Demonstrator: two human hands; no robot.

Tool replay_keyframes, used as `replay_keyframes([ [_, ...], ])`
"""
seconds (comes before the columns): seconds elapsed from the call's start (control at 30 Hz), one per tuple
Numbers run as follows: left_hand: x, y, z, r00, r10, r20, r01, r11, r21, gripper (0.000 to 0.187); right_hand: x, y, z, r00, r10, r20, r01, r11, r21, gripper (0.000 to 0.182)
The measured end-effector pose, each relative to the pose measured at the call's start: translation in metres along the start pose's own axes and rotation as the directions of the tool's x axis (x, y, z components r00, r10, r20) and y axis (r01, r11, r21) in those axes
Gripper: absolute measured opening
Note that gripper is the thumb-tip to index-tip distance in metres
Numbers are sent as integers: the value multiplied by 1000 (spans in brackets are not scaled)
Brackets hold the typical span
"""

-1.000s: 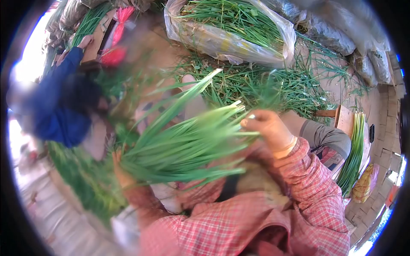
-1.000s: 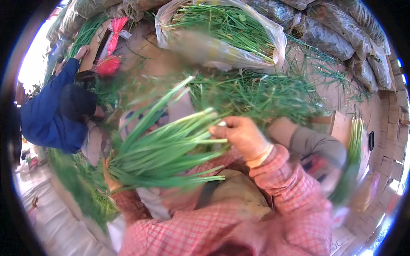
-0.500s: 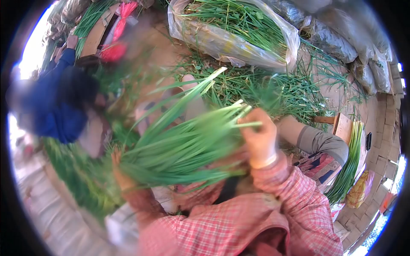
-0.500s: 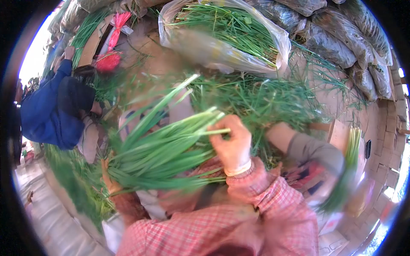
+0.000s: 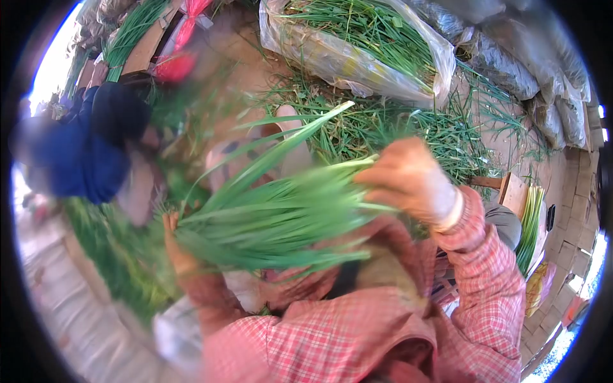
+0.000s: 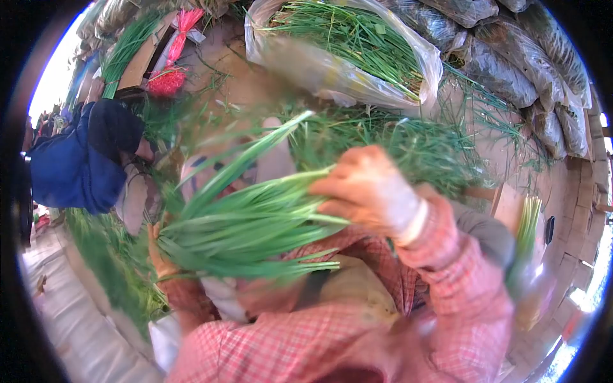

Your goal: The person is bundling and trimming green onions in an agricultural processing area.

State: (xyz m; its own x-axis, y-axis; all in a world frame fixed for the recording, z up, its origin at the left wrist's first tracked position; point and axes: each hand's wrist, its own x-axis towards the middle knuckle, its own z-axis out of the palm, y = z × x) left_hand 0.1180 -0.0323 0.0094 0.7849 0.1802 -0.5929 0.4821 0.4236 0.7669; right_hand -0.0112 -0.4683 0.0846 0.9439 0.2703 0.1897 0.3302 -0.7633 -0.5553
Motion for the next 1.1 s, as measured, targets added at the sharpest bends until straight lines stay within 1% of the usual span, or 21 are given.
replay_keyframes([
  [0.1,-11,10,15,1000,-16,-15,16,1000,-7,37,4,-7,26,996,25,83,-39,982,183,21],
  [0.17,-15,16,19,1000,25,-6,-24,999,36,37,1,-15,29,999,43,30,-47,985,169,20],
  [0.23,-8,16,12,991,126,36,-130,981,144,38,-4,-22,36,997,73,6,-73,982,172,19],
  [0.3,-4,17,15,971,219,100,-237,941,243,38,-11,-27,44,992,129,5,-124,944,306,18],
  [0.33,-6,19,22,981,181,73,-191,965,178,37,-14,-31,46,988,156,2,-146,919,366,17],
  [0.37,-12,21,29,989,140,49,-144,984,109,37,-17,-37,47,944,316,95,-316,782,537,17],
  [0.4,-17,22,35,995,95,27,-96,995,38,36,-18,-42,48,913,380,147,-391,719,575,17],
  [0.43,-13,23,30,994,96,53,-98,995,29,35,-19,-47,48,876,437,202,-463,648,605,17],
  [0.47,-6,24,21,992,98,81,-100,995,17,34,-20,-52,47,835,487,257,-527,572,628,17],
  [0.5,0,25,18,988,105,112,-106,994,0,33,-25,-53,54,809,501,307,-576,574,582,19],
  [0.53,-9,24,28,979,181,97,-188,979,77,33,-30,-57,57,791,525,314,-604,589,537,20],
  [0.57,-22,20,39,963,255,84,-266,951,158,33,-39,-57,64,827,473,304,-561,668,490,21],
  [0.6,-30,19,45,942,327,76,-336,911,240,33,-46,-59,65,827,453,334,-563,649,513,22],
  [0.63,-19,17,31,966,219,140,-232,969,85,31,-54,-60,65,825,433,364,-566,628,534,22],
  [0.7,15,9,-10,951,29,307,35,979,-199,28,-68,-62,65,809,417,414,-587,590,554,23],
  [0.77,25,-4,-20,958,-22,285,82,976,-200,28,-73,-63,52,766,435,473,-643,535,548,23],
  [0.87,24,-15,-6,978,-29,206,56,990,-128,28,-81,-53,36,769,456,447,-636,488,598,19],
  [0.9,24,-17,-3,981,-36,192,60,991,-121,28,-83,-44,32,710,513,483,-695,398,599,16],
  [1.0,28,-21,6,982,-51,183,72,991,-115,28,-101,5,31,578,586,567,-801,278,530,15],
  [1.07,29,-23,9,983,-53,174,73,991,-114,27,-76,45,19,758,400,515,-645,579,499,14],
  [1.1,31,-23,11,983,-53,176,74,991,-113,27,-70,50,23,626,546,557,-757,255,602,12],
])
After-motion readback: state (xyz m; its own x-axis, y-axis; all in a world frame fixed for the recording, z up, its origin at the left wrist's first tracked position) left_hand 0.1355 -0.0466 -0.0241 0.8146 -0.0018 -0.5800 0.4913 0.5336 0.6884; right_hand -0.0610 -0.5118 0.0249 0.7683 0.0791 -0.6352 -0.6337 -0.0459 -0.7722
